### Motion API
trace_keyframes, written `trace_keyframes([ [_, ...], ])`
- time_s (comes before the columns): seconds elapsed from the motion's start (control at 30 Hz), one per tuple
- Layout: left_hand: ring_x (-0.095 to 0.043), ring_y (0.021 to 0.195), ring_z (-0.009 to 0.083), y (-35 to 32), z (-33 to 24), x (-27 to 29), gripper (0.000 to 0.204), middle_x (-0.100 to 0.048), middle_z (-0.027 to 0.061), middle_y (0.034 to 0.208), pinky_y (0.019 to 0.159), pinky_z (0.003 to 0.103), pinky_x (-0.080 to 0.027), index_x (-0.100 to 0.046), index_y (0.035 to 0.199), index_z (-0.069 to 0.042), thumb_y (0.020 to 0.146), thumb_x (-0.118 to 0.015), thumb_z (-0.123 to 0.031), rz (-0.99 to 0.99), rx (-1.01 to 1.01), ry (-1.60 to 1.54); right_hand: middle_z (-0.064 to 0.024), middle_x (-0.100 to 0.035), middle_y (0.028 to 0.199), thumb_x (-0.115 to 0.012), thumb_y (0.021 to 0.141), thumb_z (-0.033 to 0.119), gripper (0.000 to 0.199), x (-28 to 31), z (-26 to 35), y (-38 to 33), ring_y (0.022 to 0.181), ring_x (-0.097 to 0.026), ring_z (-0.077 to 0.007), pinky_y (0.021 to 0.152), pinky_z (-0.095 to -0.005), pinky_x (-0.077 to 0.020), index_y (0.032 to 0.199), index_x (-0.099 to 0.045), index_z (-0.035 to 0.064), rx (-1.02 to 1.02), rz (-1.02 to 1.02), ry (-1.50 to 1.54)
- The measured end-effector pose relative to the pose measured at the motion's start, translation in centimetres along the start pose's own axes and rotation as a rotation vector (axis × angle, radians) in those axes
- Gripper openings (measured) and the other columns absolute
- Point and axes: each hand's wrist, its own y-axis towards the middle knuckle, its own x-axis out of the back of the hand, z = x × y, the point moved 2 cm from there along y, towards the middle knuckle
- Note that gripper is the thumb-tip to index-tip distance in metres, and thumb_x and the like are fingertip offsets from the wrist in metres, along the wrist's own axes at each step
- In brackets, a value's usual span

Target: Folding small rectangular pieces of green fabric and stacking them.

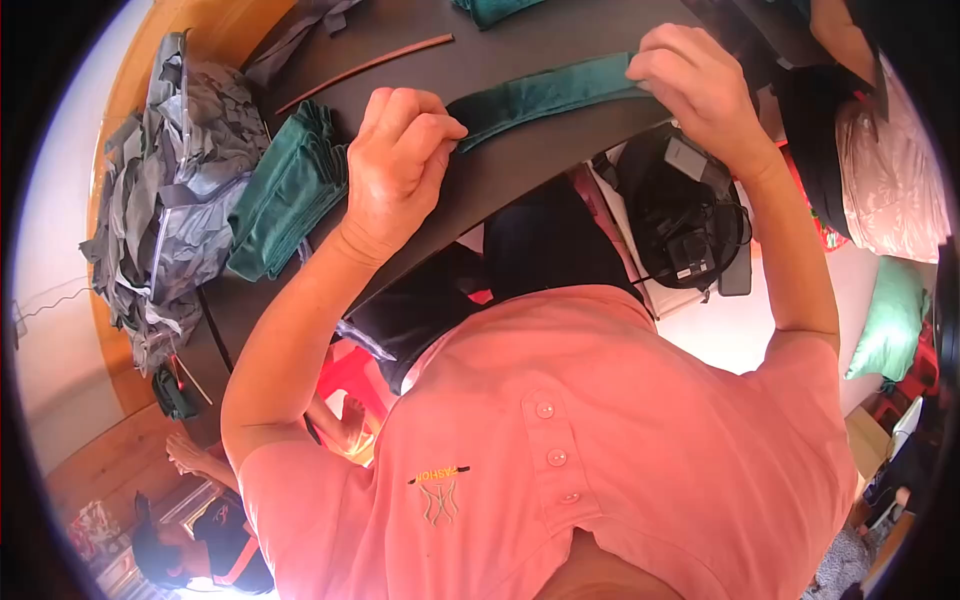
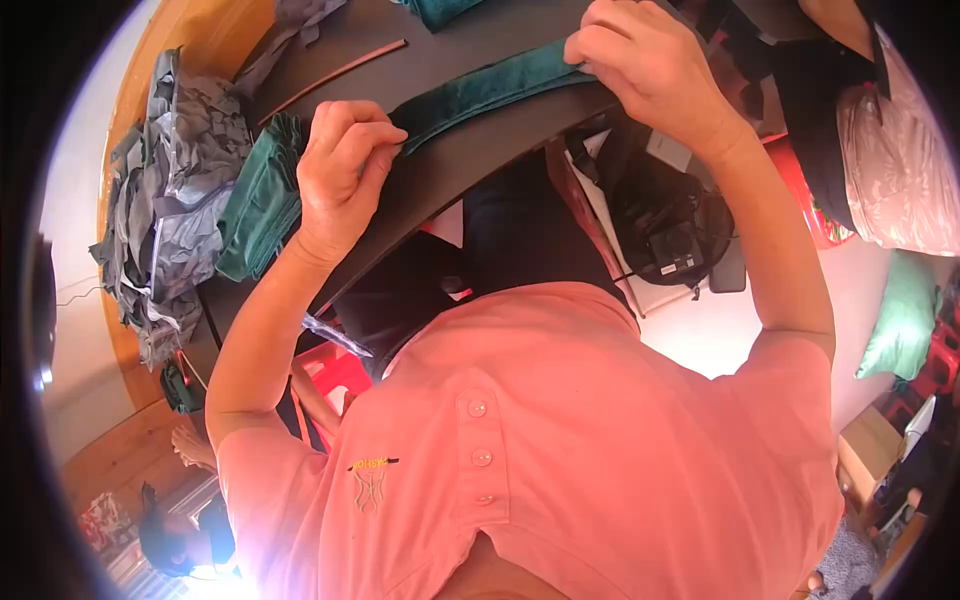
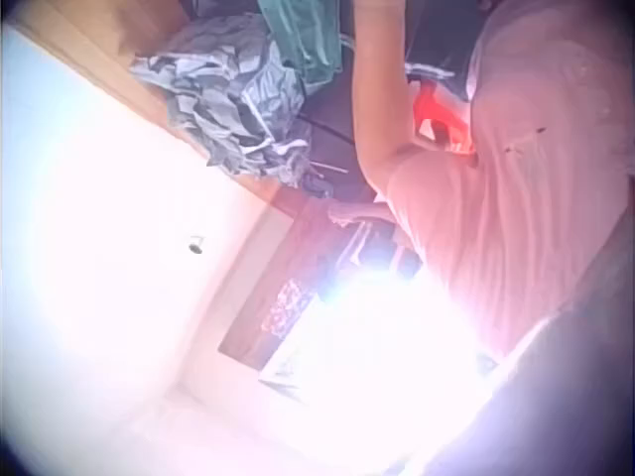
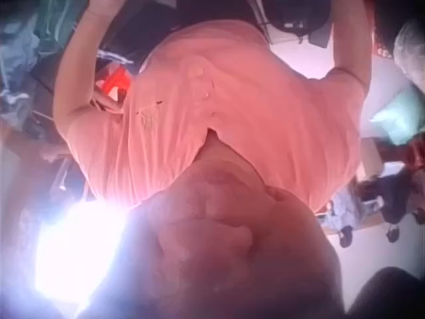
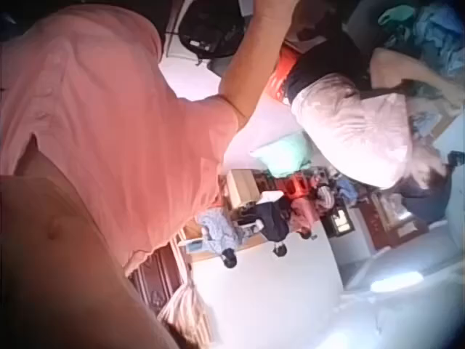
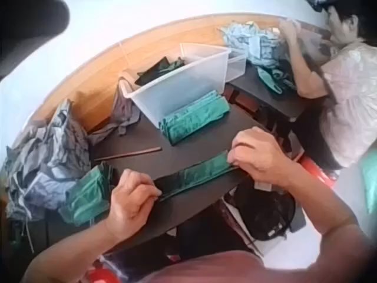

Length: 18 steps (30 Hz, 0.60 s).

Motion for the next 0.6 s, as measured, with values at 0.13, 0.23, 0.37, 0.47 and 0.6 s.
trace_keyframes([
  [0.13,-0.058,0.088,0.0301,0.3,0.1,0.4,0.029,-0.063,0.0095,0.098,0.076,0.037,-0.051,-0.068,0.092,-0.005,0.07,-0.07,0.015,-0.026,-0.014,-0.021,-0.008,-0.062,0.096,-0.068,0.083,-0.003,0.015,0.0,0.3,0.5,0.09,-0.061,-0.0282,0.079,-0.0368,-0.0484,0.095,-0.065,0.0055,-0.104,-0.082,0.179],
  [0.23,-0.06,0.09,0.0278,1.9,-0.2,0.6,0.027,-0.065,0.0087,0.099,0.077,0.034,-0.051,-0.068,0.093,-0.004,0.074,-0.07,0.014,-0.062,-0.004,-0.057,-0.0068,-0.064,0.096,-0.066,0.088,-0.001,0.012,-3.5,-2.4,1.8,0.088,-0.063,-0.0254,0.081,-0.032,-0.0491,0.098,-0.066,0.0067,0.081,-0.415,0.679],
  [0.37,-0.062,0.091,0.0168,2.3,0.2,1.3,0.019,-0.069,0.0061,0.102,0.077,0.027,-0.05,-0.069,0.096,-0.003,0.082,-0.072,0.011,-0.161,0.291,-0.454,0.0002,-0.065,0.091,-0.067,0.089,-0.002,0.009,0.1,-1.1,2.1,0.083,-0.061,-0.009,0.077,-0.022,-0.0476,0.094,-0.066,0.0053,-0.629,-0.233,0.878],
  [0.47,-0.061,0.075,0.0101,3.7,-0.4,1.2,0.015,-0.069,0.0035,0.088,0.072,0.023,-0.048,-0.071,0.098,0.002,0.084,-0.073,0.008,-0.272,0.643,-0.808,0.0006,-0.067,0.084,-0.068,0.086,-0.004,0.008,0.9,-1.3,2.6,0.077,-0.061,-0.0078,0.074,-0.0212,-0.0468,0.089,-0.067,0.0038,-0.722,-0.256,0.979],
  [0.6,-0.059,0.068,0.0113,3.3,0.1,0.9,0.018,-0.068,0.004,0.085,0.063,0.025,-0.047,-0.071,0.098,0.003,0.081,-0.076,0.004,-0.195,0.883,-0.829,-0.0017,-0.067,0.073,-0.069,0.084,-0.005,0.007,0.2,-2.4,2.2,0.064,-0.06,-0.0099,0.062,-0.0234,-0.0465,0.086,-0.07,0.0018,-0.874,-0.145,0.96],
])
